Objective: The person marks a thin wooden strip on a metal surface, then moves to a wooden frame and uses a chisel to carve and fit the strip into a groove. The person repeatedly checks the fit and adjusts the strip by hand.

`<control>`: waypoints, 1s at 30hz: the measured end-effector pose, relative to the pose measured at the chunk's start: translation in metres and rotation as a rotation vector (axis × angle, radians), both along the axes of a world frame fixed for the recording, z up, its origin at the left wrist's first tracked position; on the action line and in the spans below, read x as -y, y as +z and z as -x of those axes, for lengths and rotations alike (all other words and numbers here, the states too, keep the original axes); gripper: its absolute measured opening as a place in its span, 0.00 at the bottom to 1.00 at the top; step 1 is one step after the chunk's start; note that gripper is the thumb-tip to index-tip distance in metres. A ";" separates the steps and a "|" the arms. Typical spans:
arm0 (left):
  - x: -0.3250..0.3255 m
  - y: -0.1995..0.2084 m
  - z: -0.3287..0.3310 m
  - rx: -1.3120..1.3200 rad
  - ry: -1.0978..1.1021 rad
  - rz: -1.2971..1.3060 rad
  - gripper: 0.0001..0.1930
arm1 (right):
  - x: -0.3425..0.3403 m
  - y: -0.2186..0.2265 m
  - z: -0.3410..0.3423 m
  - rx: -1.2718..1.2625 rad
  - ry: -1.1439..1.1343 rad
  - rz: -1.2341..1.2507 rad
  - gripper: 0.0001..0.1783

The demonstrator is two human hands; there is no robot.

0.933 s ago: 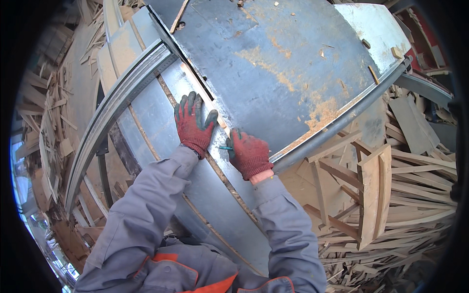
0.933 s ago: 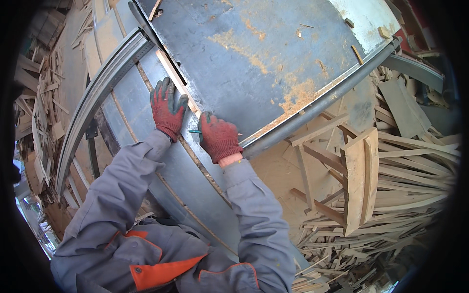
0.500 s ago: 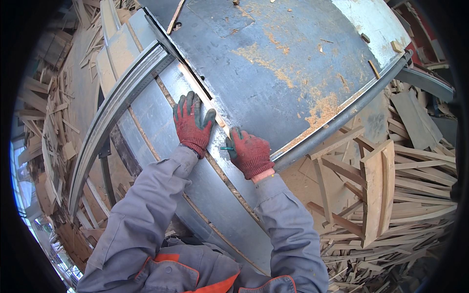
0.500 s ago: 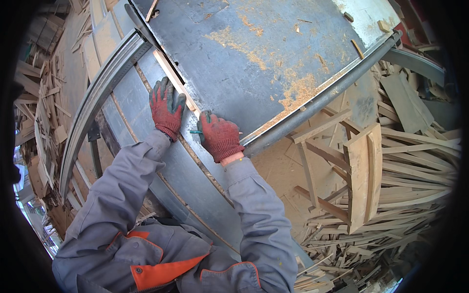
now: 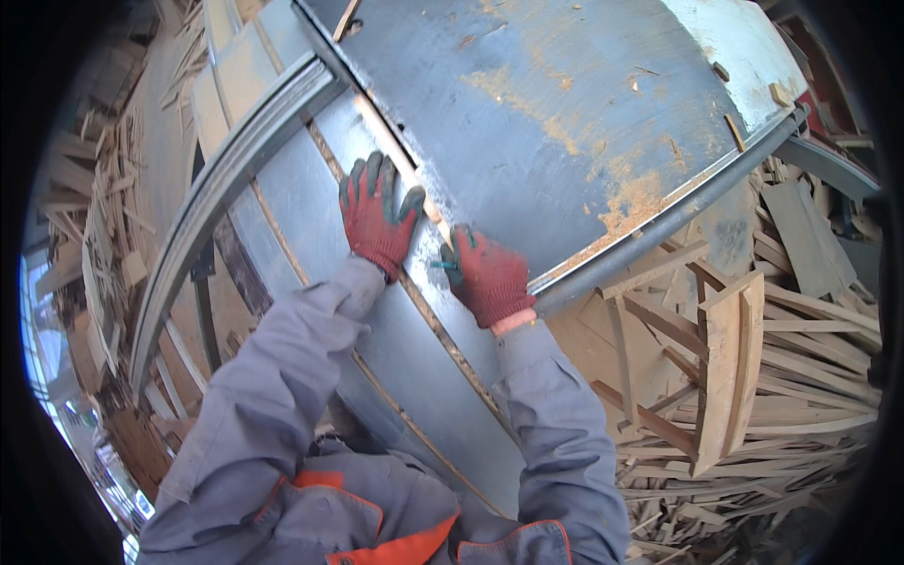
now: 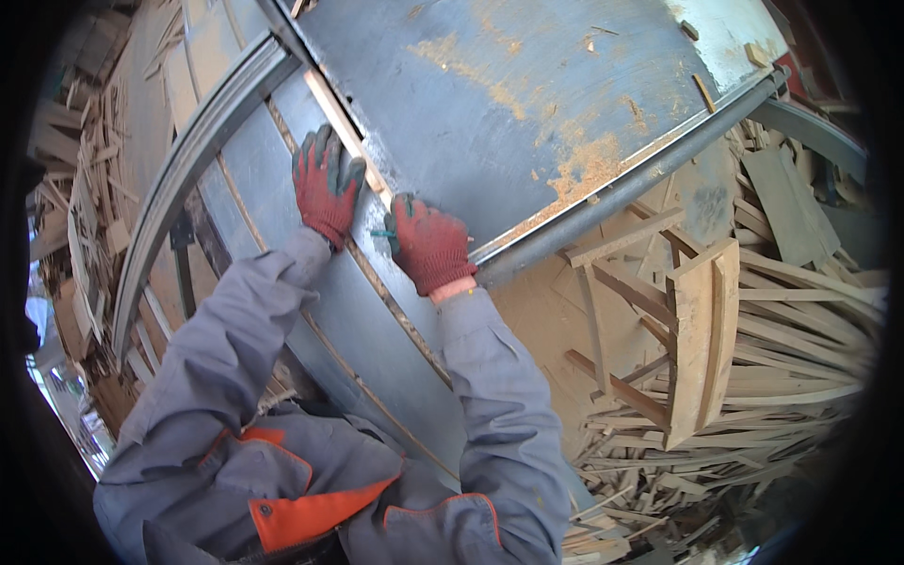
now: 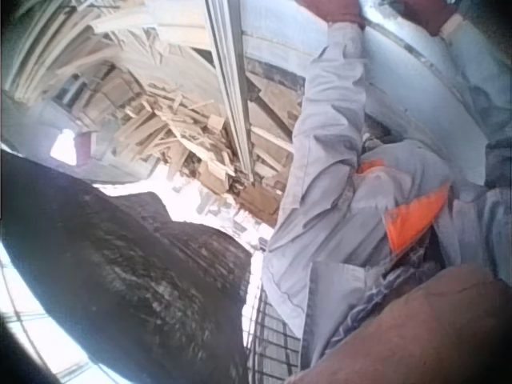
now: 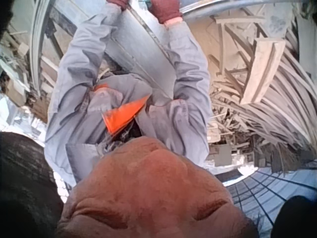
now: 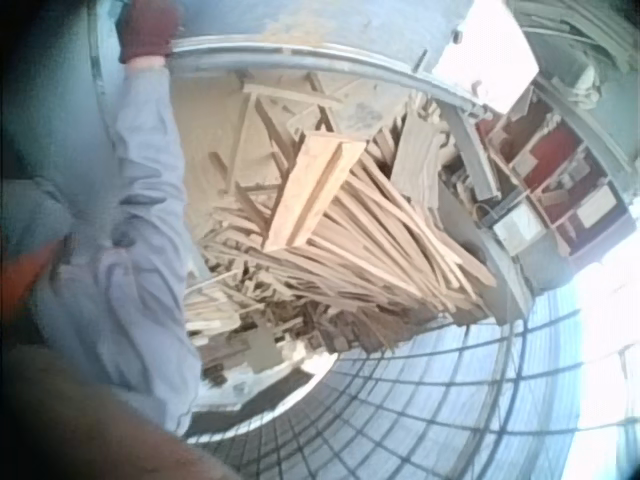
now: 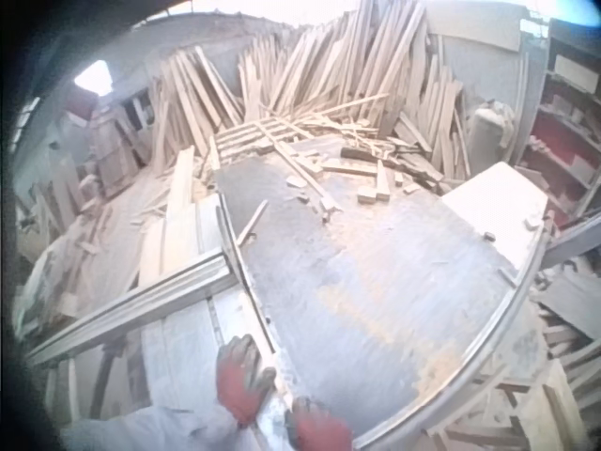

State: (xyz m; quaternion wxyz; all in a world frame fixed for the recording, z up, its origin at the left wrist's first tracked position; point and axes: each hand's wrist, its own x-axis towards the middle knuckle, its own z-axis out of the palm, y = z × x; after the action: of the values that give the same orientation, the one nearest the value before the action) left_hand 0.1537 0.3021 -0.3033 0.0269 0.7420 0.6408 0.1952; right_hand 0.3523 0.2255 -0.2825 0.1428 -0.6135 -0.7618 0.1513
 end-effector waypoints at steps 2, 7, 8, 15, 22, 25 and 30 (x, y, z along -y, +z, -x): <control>0.000 0.000 0.001 0.011 -0.002 -0.002 0.31 | 0.000 0.000 -0.001 -0.008 -0.002 -0.019 0.18; 0.004 0.001 0.002 -0.030 0.029 0.060 0.36 | -0.001 0.002 -0.002 -0.035 0.009 -0.017 0.20; 0.004 0.001 0.002 -0.030 0.027 0.052 0.36 | -0.002 0.004 -0.002 -0.033 0.014 -0.001 0.23; 0.000 0.003 0.001 -0.040 0.043 0.082 0.35 | -0.006 0.009 -0.003 -0.012 0.006 0.005 0.24; -0.001 0.004 0.002 -0.018 0.053 0.133 0.43 | -0.007 0.003 -0.006 -0.010 0.021 0.021 0.25; -0.001 0.008 0.001 -0.025 0.057 0.123 0.43 | -0.007 0.004 -0.007 0.001 0.008 0.016 0.26; -0.002 0.015 -0.002 0.019 0.090 0.139 0.41 | -0.008 0.010 -0.007 -0.034 0.017 0.031 0.27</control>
State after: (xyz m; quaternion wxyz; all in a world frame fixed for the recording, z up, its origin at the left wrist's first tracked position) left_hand 0.1556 0.3037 -0.2887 0.0756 0.7068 0.6853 0.1582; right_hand 0.3589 0.2332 -0.2723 0.1450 -0.6064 -0.7621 0.1745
